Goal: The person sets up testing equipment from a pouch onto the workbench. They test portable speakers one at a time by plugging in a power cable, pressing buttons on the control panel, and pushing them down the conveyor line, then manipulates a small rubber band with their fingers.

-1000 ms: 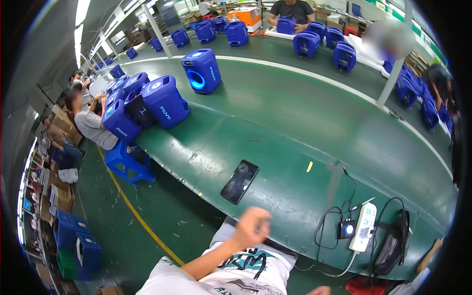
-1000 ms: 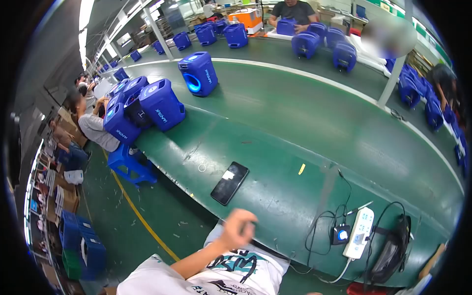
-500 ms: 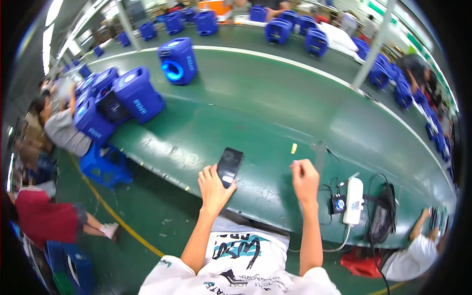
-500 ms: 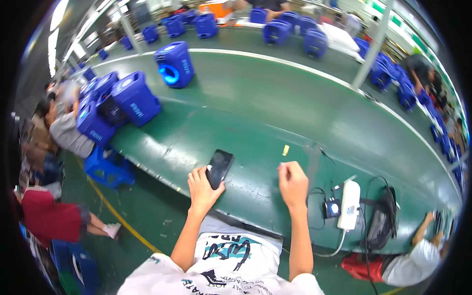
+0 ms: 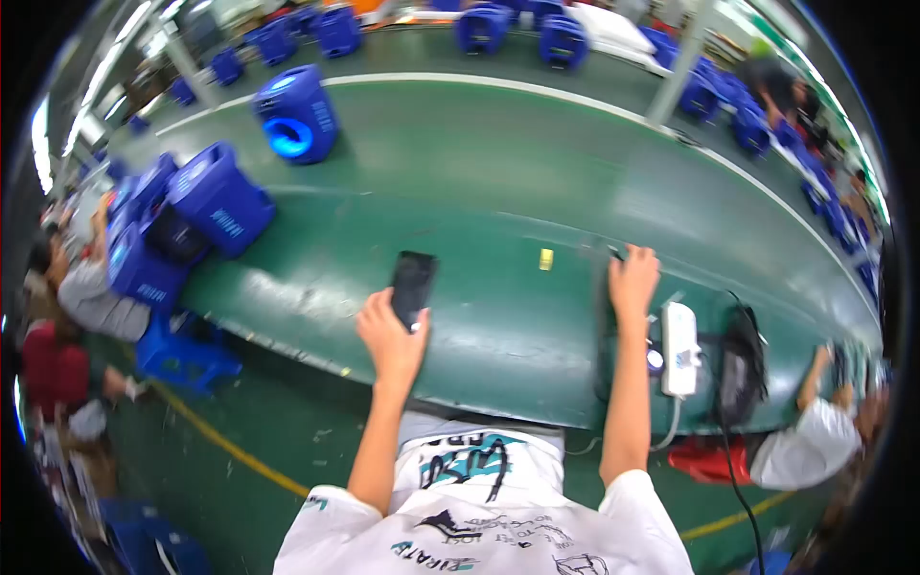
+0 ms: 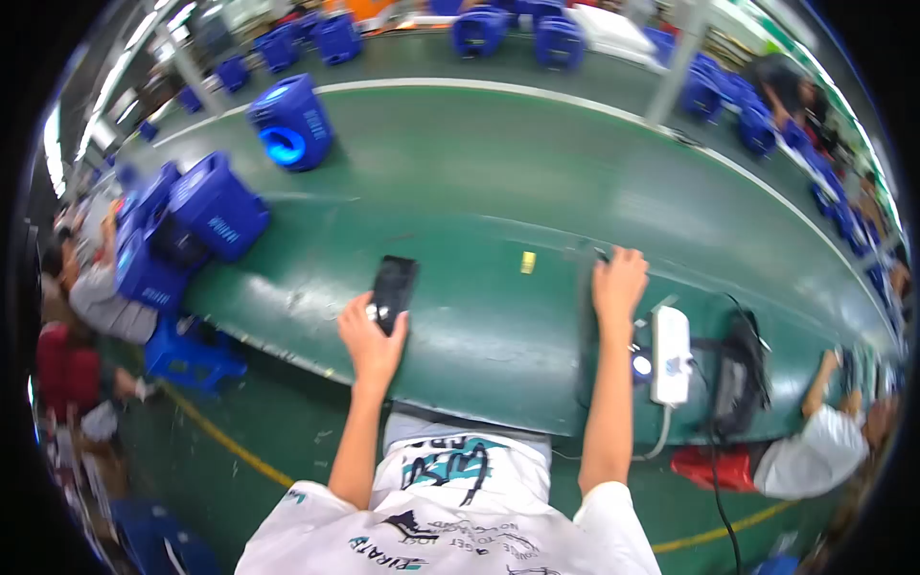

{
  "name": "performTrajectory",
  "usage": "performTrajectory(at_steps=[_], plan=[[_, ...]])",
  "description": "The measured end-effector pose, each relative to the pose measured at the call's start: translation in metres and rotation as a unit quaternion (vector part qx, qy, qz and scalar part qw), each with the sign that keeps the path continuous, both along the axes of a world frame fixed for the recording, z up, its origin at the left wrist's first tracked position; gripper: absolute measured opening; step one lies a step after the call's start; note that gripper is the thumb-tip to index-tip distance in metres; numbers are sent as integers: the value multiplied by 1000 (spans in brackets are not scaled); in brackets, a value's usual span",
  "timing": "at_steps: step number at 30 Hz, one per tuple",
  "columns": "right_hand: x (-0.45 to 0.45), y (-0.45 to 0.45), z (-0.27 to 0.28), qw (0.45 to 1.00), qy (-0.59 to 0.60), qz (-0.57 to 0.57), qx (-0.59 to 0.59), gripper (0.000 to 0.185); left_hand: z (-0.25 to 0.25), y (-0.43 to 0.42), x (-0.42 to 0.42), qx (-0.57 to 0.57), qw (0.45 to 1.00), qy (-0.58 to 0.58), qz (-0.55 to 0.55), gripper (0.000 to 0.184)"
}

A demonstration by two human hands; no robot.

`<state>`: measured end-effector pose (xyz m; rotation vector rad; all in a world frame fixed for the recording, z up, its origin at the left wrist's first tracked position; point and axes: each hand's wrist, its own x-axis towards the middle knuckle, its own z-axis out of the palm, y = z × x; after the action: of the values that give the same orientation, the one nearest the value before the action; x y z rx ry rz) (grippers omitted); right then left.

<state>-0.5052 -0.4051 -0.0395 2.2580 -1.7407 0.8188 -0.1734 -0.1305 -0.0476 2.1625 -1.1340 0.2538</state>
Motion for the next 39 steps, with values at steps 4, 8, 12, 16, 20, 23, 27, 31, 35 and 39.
performTrajectory(at_steps=[4,8,12,16,20,23,27,31,35,39], plan=[[16,-8,-35,999,-13,-39,22,20,-1,26,23,-131,990,50,28,34],[17,-6,-40,999,-36,-28,2,16,22,19,77,-193,976,75,65,12],[19,-10,-42,987,-154,41,19,16,13,-37,197,-379,803,459,17,30],[18,-15,-41,959,-262,53,95,15,53,-121,298,-437,685,581,-54,80],[21,-13,-36,954,-270,45,120,16,83,-199,364,-448,649,614,-39,115],[23,-13,-37,955,-271,39,113,16,93,-245,401,-407,648,644,-1,115],[32,-6,-22,966,-239,26,95,17,114,-289,426,-373,677,632,63,121],[31,-9,-25,984,-159,74,38,15,129,-323,428,-314,690,635,148,118],[35,-8,-21,984,-156,68,44,15,145,-319,408,-289,687,647,159,115],[35,-6,-15,985,-151,81,23,13,124,-314,428,-320,692,641,86,105]])
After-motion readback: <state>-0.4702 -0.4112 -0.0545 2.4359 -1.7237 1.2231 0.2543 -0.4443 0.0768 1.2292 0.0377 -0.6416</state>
